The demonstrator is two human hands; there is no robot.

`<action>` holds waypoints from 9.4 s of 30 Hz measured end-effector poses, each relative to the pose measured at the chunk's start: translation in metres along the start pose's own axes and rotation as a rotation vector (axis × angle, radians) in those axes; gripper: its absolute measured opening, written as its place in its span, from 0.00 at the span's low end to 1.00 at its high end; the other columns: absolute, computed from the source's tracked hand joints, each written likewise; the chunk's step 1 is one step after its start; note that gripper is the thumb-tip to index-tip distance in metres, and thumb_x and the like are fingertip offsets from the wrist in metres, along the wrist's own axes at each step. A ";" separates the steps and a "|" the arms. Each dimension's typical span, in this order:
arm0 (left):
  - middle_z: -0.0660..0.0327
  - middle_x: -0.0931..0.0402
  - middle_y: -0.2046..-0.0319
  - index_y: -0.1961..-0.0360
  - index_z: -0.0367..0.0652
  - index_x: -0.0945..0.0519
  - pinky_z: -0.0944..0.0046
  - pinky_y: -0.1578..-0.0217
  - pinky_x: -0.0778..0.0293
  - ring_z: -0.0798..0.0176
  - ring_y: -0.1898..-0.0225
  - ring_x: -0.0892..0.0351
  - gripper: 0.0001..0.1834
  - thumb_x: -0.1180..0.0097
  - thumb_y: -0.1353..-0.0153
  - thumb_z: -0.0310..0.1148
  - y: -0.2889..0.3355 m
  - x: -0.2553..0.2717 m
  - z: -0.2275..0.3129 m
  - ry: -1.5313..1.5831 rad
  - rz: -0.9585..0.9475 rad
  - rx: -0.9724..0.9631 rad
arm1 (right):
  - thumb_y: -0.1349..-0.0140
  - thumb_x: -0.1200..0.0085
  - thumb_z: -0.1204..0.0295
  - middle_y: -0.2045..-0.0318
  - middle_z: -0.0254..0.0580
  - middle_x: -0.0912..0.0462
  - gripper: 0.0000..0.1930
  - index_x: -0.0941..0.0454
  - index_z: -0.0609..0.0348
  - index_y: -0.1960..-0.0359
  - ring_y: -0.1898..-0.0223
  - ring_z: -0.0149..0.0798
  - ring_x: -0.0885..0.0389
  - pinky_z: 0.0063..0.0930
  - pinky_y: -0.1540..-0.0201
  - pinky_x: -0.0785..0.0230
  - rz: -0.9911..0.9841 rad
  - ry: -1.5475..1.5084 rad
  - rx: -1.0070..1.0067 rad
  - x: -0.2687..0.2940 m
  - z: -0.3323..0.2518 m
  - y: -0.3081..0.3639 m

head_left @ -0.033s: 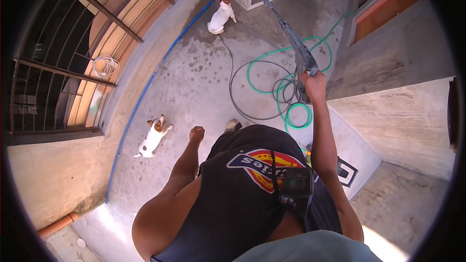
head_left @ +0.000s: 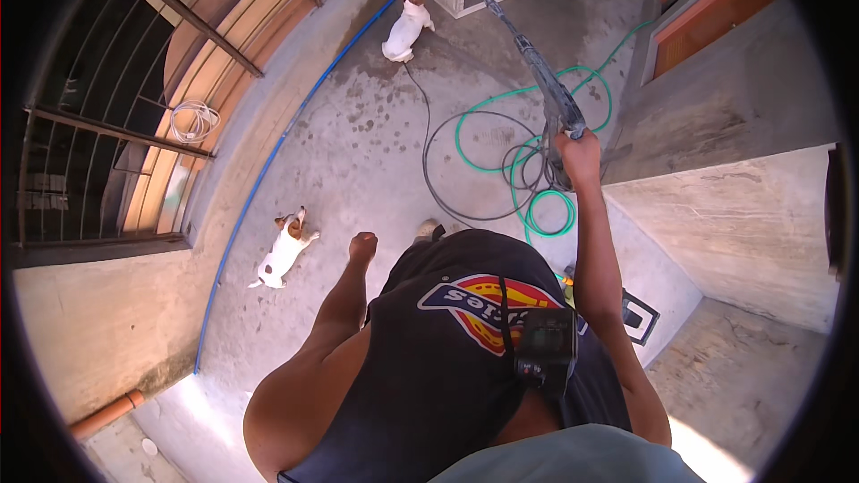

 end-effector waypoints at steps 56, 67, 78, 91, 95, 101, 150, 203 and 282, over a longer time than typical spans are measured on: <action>0.47 0.21 0.64 0.70 0.46 0.18 0.50 0.57 0.26 0.42 0.59 0.22 0.15 0.55 0.48 0.41 -0.015 -0.024 -0.006 -0.084 -0.093 0.029 | 0.55 0.48 0.67 0.77 0.53 0.20 0.14 0.22 0.67 0.71 0.73 0.48 0.21 0.36 0.66 0.31 -0.046 0.021 0.081 -0.042 -0.019 -0.070; 0.63 0.28 0.84 0.74 0.46 0.22 0.65 0.84 0.33 0.67 0.85 0.31 0.05 0.49 0.46 0.32 -0.024 -0.020 -0.030 -0.047 -0.021 -0.102 | 0.56 0.47 0.67 0.78 0.48 0.20 0.14 0.22 0.66 0.70 0.74 0.44 0.22 0.35 0.66 0.32 -0.055 -0.017 0.007 -0.054 -0.023 -0.066; 0.63 0.26 0.80 0.71 0.45 0.21 0.64 0.82 0.29 0.68 0.80 0.27 0.05 0.49 0.44 0.31 -0.046 -0.015 0.009 -0.434 -0.068 -0.447 | 0.56 0.46 0.67 0.77 0.51 0.19 0.14 0.22 0.66 0.71 0.73 0.48 0.21 0.35 0.65 0.31 -0.001 0.012 0.018 -0.061 -0.019 -0.068; 0.60 0.26 0.81 0.70 0.45 0.21 0.64 0.82 0.30 0.67 0.82 0.28 0.07 0.50 0.45 0.33 -0.047 0.001 -0.032 -0.181 -0.083 -0.074 | 0.57 0.46 0.66 0.76 0.56 0.19 0.15 0.22 0.67 0.71 0.70 0.53 0.20 0.38 0.63 0.31 -0.053 0.042 -0.025 -0.074 -0.017 -0.061; 0.48 0.20 0.64 0.71 0.44 0.18 0.50 0.58 0.25 0.43 0.60 0.21 0.15 0.57 0.46 0.37 -0.033 0.003 -0.017 -0.174 -0.085 -0.034 | 0.57 0.46 0.66 0.75 0.57 0.19 0.16 0.22 0.67 0.70 0.69 0.54 0.20 0.39 0.63 0.31 -0.058 0.090 -0.040 -0.071 -0.013 -0.061; 0.50 0.20 0.65 0.72 0.45 0.19 0.50 0.58 0.26 0.42 0.60 0.22 0.14 0.56 0.46 0.39 -0.024 -0.002 -0.009 -0.317 -0.113 -0.158 | 0.57 0.47 0.66 0.75 0.57 0.19 0.16 0.22 0.68 0.70 0.70 0.54 0.20 0.39 0.63 0.31 -0.043 0.063 -0.006 -0.073 0.001 -0.056; 0.54 0.19 0.72 0.78 0.45 0.19 0.53 0.66 0.21 0.50 0.67 0.18 0.06 0.49 0.51 0.28 -0.069 -0.028 -0.018 -0.338 -0.111 -0.400 | 0.58 0.46 0.67 0.80 0.47 0.21 0.15 0.22 0.67 0.71 0.76 0.41 0.23 0.33 0.69 0.32 -0.030 0.013 -0.113 -0.065 -0.017 -0.052; 0.65 0.28 0.84 0.71 0.45 0.19 0.68 0.86 0.39 0.70 0.84 0.32 0.05 0.45 0.49 0.30 0.087 -0.050 0.096 0.245 -0.004 0.181 | 0.57 0.46 0.69 0.77 0.44 0.20 0.15 0.22 0.66 0.68 0.74 0.37 0.23 0.31 0.67 0.32 0.088 -0.335 -0.196 0.086 0.126 -0.104; 0.70 0.41 0.90 0.86 0.48 0.28 0.65 0.84 0.43 0.73 0.87 0.41 0.09 0.50 0.51 0.33 0.078 -0.060 0.125 0.253 -0.045 0.132 | 0.54 0.46 0.73 0.80 0.29 0.26 0.06 0.24 0.62 0.74 0.78 0.26 0.32 0.26 0.74 0.39 0.159 -0.349 -0.183 0.090 0.136 -0.123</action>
Point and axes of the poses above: each hand's wrist, its own y-axis away from the middle knuckle, its own x-axis out of the back of the hand, z = x × y, the point moved 7 cm from there along -y, towards the middle knuckle
